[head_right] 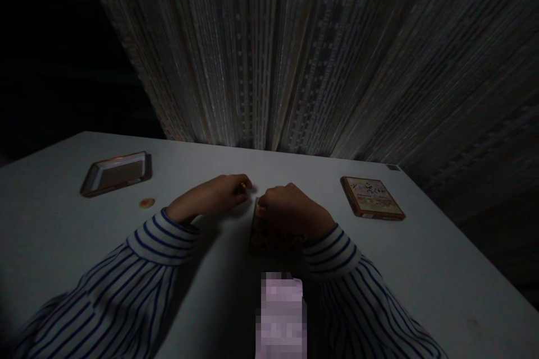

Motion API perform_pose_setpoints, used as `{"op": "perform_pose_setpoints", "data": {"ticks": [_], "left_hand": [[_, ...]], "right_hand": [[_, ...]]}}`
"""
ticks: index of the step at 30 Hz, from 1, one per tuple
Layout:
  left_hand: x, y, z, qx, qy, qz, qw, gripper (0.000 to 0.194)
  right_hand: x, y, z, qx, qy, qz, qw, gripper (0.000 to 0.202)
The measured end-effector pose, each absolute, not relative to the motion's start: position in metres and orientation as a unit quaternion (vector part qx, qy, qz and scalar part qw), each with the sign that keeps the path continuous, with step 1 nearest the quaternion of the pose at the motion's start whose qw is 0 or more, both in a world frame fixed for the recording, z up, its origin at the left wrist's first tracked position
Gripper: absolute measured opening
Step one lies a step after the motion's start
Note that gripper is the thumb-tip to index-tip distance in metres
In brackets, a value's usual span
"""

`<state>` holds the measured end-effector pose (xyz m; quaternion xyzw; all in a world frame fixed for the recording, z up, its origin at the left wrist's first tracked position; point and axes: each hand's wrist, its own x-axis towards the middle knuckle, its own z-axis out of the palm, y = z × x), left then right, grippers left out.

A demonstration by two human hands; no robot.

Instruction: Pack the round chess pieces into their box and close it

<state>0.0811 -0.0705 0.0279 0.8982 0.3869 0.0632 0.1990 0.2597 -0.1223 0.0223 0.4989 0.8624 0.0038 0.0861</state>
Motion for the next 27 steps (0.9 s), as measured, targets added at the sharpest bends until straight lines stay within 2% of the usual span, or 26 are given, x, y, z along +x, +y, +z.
{"op": "perform_pose_setpoints", "data": {"ticks": [27], "left_hand": [[0.0823,-0.071,0.0306,0.892,0.395,0.053,0.214,0.033]], "right_hand": [[0.2597,-0.1218,0.0198,0.49,0.867,0.028,0.086,0.017]]}}
